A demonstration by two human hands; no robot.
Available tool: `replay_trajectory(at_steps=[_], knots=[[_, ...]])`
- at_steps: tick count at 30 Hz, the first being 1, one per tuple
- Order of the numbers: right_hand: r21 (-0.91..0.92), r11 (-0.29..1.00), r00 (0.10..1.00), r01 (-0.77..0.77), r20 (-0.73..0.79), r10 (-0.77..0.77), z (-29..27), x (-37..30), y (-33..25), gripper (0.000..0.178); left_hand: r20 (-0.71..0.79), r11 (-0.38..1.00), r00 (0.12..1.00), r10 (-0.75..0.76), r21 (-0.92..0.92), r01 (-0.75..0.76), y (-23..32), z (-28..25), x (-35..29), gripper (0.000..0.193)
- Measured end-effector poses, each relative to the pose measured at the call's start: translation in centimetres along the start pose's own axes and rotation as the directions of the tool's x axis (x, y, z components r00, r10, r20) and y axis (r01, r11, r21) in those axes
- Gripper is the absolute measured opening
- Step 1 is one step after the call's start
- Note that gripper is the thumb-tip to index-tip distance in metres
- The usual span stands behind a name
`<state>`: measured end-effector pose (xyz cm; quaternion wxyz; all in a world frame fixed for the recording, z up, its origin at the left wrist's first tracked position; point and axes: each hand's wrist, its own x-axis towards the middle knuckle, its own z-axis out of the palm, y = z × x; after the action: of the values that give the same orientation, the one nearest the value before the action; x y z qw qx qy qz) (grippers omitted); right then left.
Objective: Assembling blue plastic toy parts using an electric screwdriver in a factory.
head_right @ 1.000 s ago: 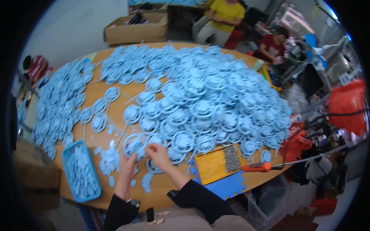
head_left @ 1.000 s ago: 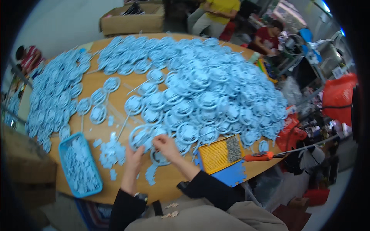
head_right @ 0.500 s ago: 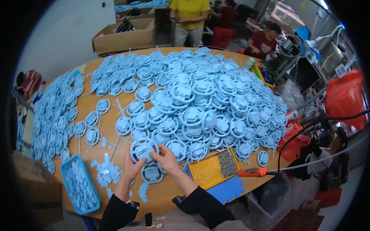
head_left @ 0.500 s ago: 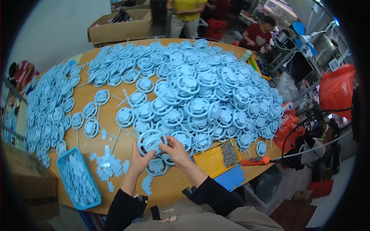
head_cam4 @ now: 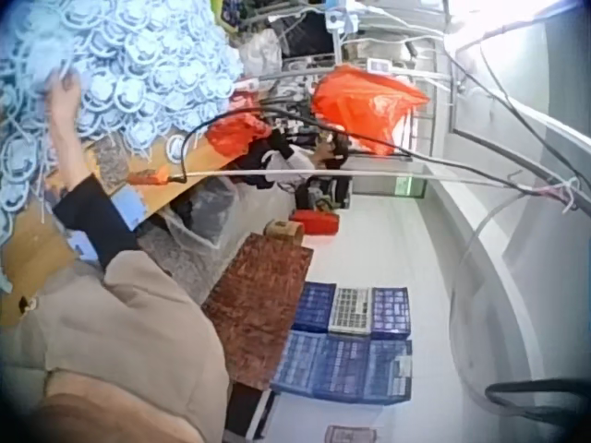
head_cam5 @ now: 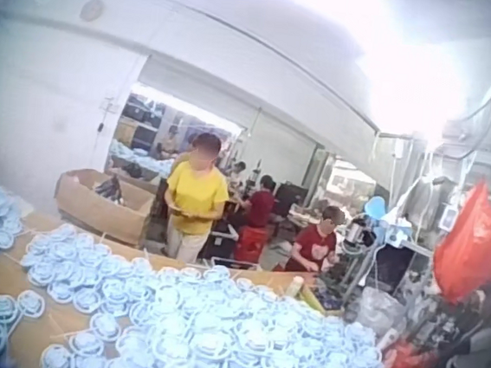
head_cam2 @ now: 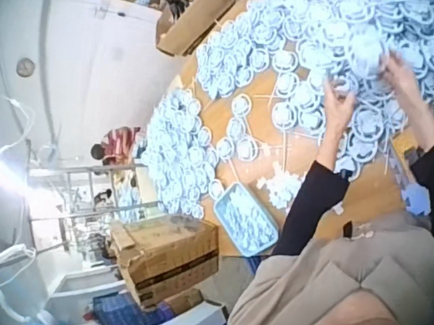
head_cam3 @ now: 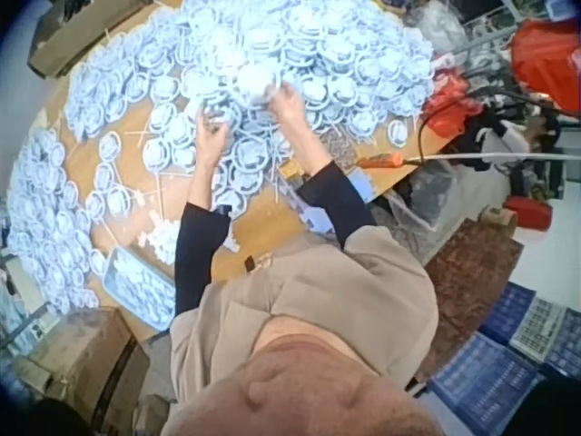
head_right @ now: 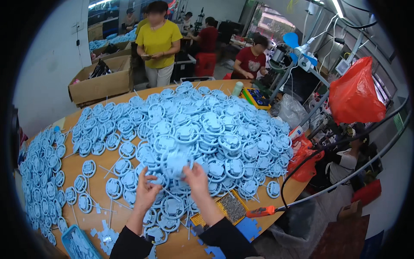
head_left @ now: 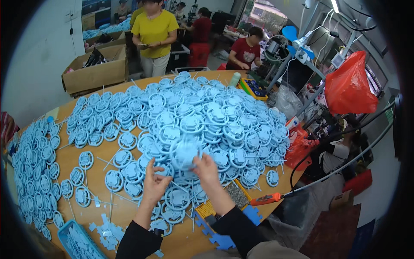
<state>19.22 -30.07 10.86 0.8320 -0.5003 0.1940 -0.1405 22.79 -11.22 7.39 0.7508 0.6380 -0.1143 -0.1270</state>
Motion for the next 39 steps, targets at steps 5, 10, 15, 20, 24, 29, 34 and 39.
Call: replay_trajectory(at_steps=[5,10,15,20,24,29,34,39], knots=[[0.019,0.999,0.995,-0.043,0.091,0.042,0.8,-1.2,1.4,0.055,-0.317,0.791,0.887,0.336,0.606,-0.083,-3.6,-10.8,-1.5,0.051],[-0.325,0.932,0.928,-0.157,0.273,0.252,1.7,-5.2,5.1,0.038,-0.47,0.495,0.745,0.473,0.841,0.217,-4.4,-25.8,-3.8,0.049],[-0.5,0.824,0.714,-0.267,0.471,0.517,5.1,-7.8,11.5,0.031,-0.53,0.213,0.733,0.427,0.846,0.488,-4.0,-38.0,-5.0,0.067],[-0.618,0.771,0.694,-0.153,0.488,0.529,5.0,-8.4,13.5,0.034,-0.715,0.169,0.693,-0.089,0.675,0.718,-3.0,-37.6,3.8,0.107],[-0.66,0.742,0.669,-0.118,0.499,0.551,5.2,-8.2,15.0,0.036,-0.486,0.253,0.873,-0.036,0.841,0.478,-4.8,-40.3,2.8,0.098],[-0.623,0.774,0.724,-0.114,0.481,0.494,5.9,-7.8,15.3,0.034,-0.623,-0.042,0.774,-0.116,0.782,0.622,-3.1,-32.0,0.7,0.095],[-0.692,0.56,0.7,0.455,0.667,0.255,7.0,-10.6,17.5,0.03,-0.5,-0.02,0.866,-0.01,0.866,0.499,-5.3,-26.7,-3.8,0.087],[-0.378,0.2,0.298,0.904,0.892,0.339,7.3,-16.8,22.2,0.037,-0.467,0.161,0.879,0.094,0.879,0.449,-3.9,-25.3,-6.9,0.089]])
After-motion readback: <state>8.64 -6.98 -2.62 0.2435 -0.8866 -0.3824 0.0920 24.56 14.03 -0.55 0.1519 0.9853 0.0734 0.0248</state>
